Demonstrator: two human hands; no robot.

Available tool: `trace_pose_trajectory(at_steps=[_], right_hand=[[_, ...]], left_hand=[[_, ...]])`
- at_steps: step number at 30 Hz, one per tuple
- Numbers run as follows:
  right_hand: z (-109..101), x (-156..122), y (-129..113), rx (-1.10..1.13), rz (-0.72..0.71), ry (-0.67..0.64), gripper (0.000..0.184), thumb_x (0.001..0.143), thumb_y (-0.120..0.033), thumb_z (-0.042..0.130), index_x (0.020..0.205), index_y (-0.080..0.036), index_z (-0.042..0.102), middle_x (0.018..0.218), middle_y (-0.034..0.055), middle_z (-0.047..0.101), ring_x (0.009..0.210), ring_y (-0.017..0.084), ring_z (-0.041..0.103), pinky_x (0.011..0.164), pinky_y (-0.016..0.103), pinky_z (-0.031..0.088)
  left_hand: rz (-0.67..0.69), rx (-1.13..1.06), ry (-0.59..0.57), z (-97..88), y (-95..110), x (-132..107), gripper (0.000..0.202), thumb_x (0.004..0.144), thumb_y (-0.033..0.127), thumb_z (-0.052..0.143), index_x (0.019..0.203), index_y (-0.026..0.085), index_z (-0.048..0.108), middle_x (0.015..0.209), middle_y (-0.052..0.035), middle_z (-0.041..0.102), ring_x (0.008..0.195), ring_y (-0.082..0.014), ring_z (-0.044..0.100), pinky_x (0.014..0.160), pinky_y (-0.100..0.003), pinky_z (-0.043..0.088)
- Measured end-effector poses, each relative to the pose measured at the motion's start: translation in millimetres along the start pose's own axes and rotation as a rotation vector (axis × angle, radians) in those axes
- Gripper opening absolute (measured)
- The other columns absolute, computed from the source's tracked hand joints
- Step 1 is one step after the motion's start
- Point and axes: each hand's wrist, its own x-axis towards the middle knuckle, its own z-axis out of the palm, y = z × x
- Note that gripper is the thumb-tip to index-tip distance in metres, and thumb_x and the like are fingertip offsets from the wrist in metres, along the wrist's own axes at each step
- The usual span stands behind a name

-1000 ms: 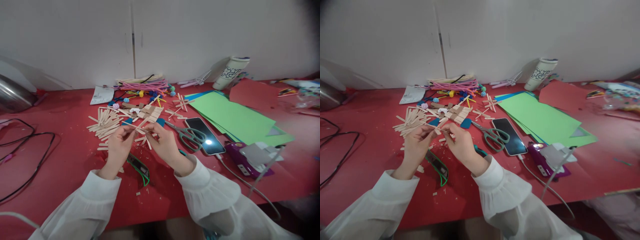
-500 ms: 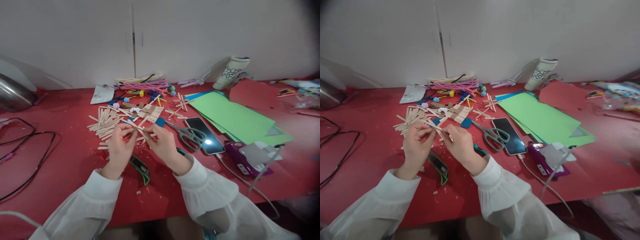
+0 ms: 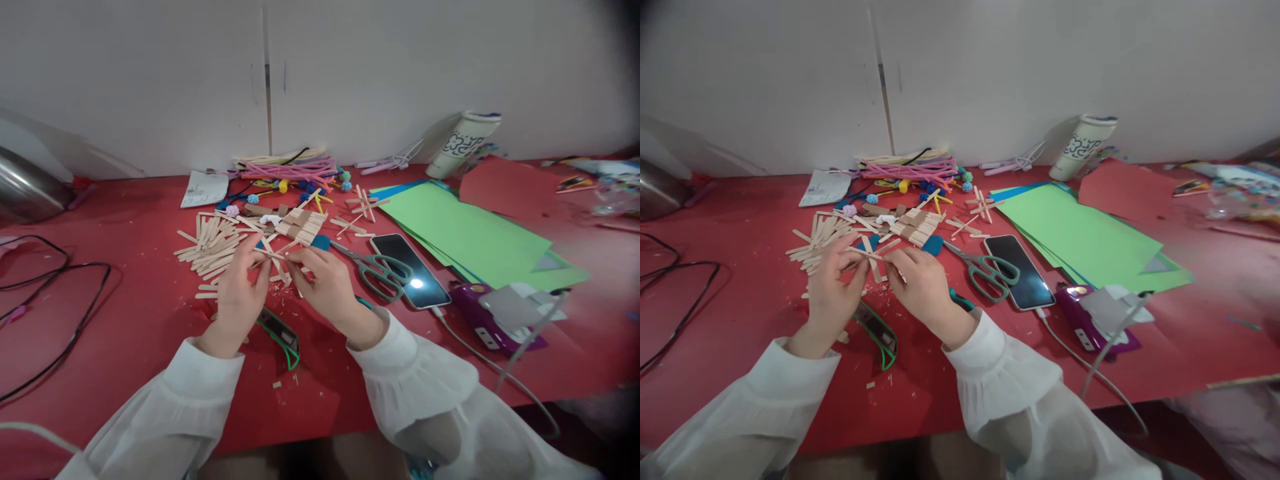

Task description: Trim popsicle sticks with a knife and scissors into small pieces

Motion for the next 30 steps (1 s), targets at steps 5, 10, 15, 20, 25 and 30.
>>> trace_pose_trajectory(at_steps=[5, 10, 15, 20, 25, 30], right_hand=[[0, 0, 1, 0.079, 0.067, -0.030, 0.012, 0.082, -0.014, 0.051, 0.080, -0.019, 0.061, 0.074, 0.0041, 0.066, 0.069, 0.016, 0.060, 0.061, 0.024, 0.045], [-2, 2, 2, 0.209, 0.153, -0.066, 0.014, 0.082, -0.014, 0.049, 0.083, -0.020, 0.062, 0.080, 0.0049, 0.068, 0.076, 0.016, 0.062, 0.065, 0.025, 0.048], [-2, 3, 2, 0.268, 0.200, -0.063, 0.014, 0.083, -0.018, 0.049, 0.085, -0.020, 0.062, 0.085, 0.0047, 0.069, 0.079, 0.016, 0.064, 0.071, 0.027, 0.049], [-3, 3, -1, 0.251, 0.206, -0.066, 0.014, 0.082, -0.016, 0.048, 0.084, -0.020, 0.062, 0.085, 0.0042, 0.069, 0.076, 0.016, 0.064, 0.067, 0.025, 0.048], [-4, 3, -4, 0.166, 0.200, -0.111, 0.014, 0.082, -0.017, 0.047, 0.084, -0.020, 0.061, 0.080, 0.0039, 0.069, 0.072, 0.016, 0.063, 0.062, 0.024, 0.046], [-3, 2, -4, 0.125, 0.190, -0.140, 0.013, 0.082, -0.016, 0.048, 0.085, -0.020, 0.060, 0.080, 0.0033, 0.068, 0.073, 0.016, 0.063, 0.064, 0.024, 0.045]], left_hand=[[0.094, 0.162, 0.017, -4.8, 0, 5, 0.024, 0.080, 0.017, 0.053, 0.103, 0.019, 0.058, 0.075, -0.0001, 0.067, 0.073, -0.0135, 0.065, 0.074, -0.026, 0.050], [-0.027, 0.079, 0.034, -3.4, 0, 5, 0.023, 0.077, 0.019, 0.058, 0.101, 0.019, 0.056, 0.076, 0.0002, 0.069, 0.076, -0.0141, 0.067, 0.074, -0.027, 0.051], [-0.131, -0.143, 0.033, 1.3, -2, 1, 0.029, 0.079, 0.025, 0.058, 0.107, 0.018, 0.052, 0.082, -0.0028, 0.069, 0.079, -0.0148, 0.067, 0.075, -0.029, 0.052], [-0.112, -0.231, 0.048, 3.5, -2, 0, 0.053, 0.080, 0.025, 0.058, 0.128, 0.018, 0.038, 0.084, -0.0043, 0.068, 0.079, -0.0151, 0.066, 0.080, -0.032, 0.052], [-0.093, -0.220, 0.036, 5.2, -2, 1, 0.054, 0.081, 0.023, 0.057, 0.130, 0.020, 0.035, 0.082, -0.0028, 0.064, 0.078, -0.0145, 0.064, 0.079, -0.032, 0.051], [-0.059, -0.172, 0.058, 4.3, -4, 1, 0.043, 0.081, 0.024, 0.056, 0.120, 0.019, 0.040, 0.079, -0.0012, 0.063, 0.078, -0.0149, 0.063, 0.081, -0.034, 0.050]])
